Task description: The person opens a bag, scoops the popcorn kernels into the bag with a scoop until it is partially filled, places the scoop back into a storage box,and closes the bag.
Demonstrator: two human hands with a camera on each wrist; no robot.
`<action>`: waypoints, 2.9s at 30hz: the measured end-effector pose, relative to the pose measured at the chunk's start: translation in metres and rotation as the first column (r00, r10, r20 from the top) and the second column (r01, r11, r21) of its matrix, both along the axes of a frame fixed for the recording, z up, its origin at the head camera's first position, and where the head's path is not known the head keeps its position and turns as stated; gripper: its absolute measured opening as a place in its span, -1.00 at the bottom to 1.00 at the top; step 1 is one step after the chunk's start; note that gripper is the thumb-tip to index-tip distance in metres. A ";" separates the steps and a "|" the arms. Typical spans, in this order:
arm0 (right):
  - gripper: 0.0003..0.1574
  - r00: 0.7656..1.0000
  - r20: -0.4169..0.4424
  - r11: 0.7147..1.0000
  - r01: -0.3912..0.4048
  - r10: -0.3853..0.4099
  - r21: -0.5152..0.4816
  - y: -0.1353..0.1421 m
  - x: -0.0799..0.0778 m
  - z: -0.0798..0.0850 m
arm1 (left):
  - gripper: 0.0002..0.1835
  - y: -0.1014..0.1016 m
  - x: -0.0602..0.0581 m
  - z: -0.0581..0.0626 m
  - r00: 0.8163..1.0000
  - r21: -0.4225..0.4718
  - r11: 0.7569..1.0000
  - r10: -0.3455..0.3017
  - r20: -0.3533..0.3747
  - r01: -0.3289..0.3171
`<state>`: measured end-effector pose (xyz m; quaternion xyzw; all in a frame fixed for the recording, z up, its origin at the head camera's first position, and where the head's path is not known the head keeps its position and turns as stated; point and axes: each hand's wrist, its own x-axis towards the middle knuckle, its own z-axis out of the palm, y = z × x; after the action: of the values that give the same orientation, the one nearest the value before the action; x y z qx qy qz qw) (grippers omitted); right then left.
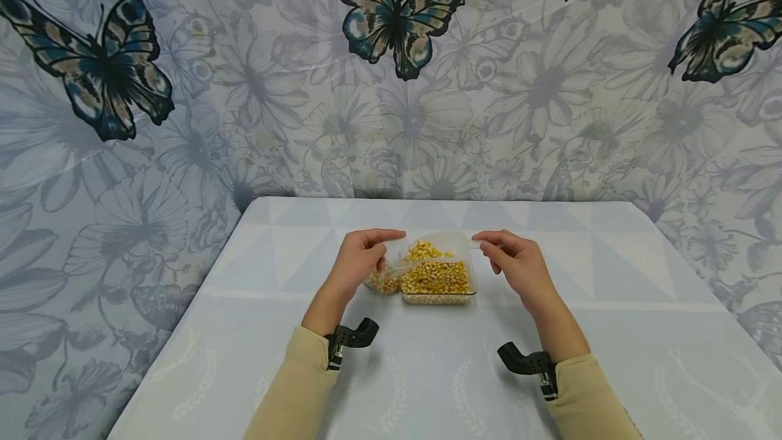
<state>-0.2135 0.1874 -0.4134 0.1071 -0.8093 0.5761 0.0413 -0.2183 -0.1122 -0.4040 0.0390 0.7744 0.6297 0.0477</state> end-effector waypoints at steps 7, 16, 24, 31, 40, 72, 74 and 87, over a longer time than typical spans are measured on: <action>-0.63 0.999 -0.030 0.999 0.018 -0.017 0.034 -0.003 0.002 0.003 | -0.54 0.001 0.000 0.000 1.000 0.001 1.000 -0.003 -0.011 0.003; -0.71 0.994 -0.109 0.994 0.037 -0.026 0.101 -0.008 0.004 0.007 | -0.54 0.001 0.000 0.000 1.000 0.002 1.000 0.001 0.004 -0.002; -0.74 0.980 -0.198 0.988 0.055 -0.025 0.145 -0.015 0.010 0.014 | -0.54 0.001 0.000 0.000 1.000 0.005 1.000 -0.003 -0.002 0.003; -0.74 0.967 -0.253 0.984 0.069 -0.026 0.165 -0.016 0.011 0.013 | -0.54 0.000 -0.001 -0.002 1.000 0.007 1.000 -0.013 -0.006 0.013; -0.77 0.933 -0.359 0.966 0.118 -0.029 0.229 -0.019 0.013 0.014 | -0.53 0.000 -0.001 -0.002 1.000 0.009 1.000 -0.013 -0.014 0.013; -0.78 0.884 -0.465 0.950 0.188 -0.052 0.251 -0.017 0.013 0.019 | -0.54 0.000 -0.001 -0.002 1.000 0.012 1.000 -0.011 -0.012 0.011; -0.78 0.885 -0.463 0.949 0.189 -0.054 0.250 -0.016 0.014 0.019 | -0.54 0.000 -0.001 -0.002 1.000 0.011 1.000 -0.010 -0.011 0.010; -0.78 0.876 -0.476 0.949 0.210 -0.076 0.234 -0.008 0.013 0.022 | -0.55 0.000 -0.001 -0.001 1.000 0.012 1.000 0.000 -0.009 0.000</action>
<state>-0.2008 0.1795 -0.3918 0.1848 -0.8548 0.4094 0.2599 -0.2195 -0.1125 -0.4052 0.0422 0.7708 0.6342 0.0440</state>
